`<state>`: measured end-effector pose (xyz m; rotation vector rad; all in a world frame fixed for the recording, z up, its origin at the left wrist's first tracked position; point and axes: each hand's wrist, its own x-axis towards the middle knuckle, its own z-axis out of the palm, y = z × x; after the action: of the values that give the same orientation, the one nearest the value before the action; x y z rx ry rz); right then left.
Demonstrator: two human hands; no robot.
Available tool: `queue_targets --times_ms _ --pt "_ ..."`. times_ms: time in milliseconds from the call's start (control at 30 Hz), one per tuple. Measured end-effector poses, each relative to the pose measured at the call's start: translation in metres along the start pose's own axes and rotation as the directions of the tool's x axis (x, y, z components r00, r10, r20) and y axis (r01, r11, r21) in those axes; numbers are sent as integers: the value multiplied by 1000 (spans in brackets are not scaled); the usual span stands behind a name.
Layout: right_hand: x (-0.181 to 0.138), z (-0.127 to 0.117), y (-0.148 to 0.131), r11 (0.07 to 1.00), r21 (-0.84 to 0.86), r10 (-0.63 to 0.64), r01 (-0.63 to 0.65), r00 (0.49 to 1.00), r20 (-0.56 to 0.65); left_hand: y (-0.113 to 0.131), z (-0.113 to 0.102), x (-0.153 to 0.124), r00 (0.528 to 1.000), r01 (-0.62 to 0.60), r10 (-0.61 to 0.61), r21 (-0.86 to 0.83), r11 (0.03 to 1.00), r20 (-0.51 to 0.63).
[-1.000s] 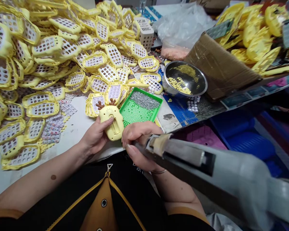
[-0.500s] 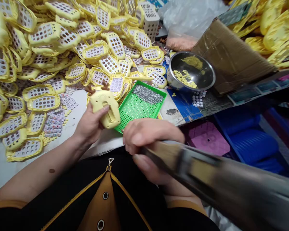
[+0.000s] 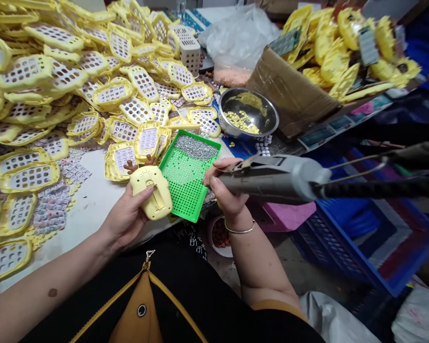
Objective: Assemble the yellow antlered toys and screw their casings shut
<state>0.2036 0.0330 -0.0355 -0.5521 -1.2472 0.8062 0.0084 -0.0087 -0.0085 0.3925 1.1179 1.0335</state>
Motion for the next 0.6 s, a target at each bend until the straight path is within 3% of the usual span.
queue_targets --times_ms 400,600 --pt "4 -5 26 992 -126 22 -21 1000 -1 5 1 1 1000 15 -16 -31 999 -26" --pt "6 -3 20 995 -97 40 -38 999 15 3 -1 3 1000 8 -9 -27 1000 -11"
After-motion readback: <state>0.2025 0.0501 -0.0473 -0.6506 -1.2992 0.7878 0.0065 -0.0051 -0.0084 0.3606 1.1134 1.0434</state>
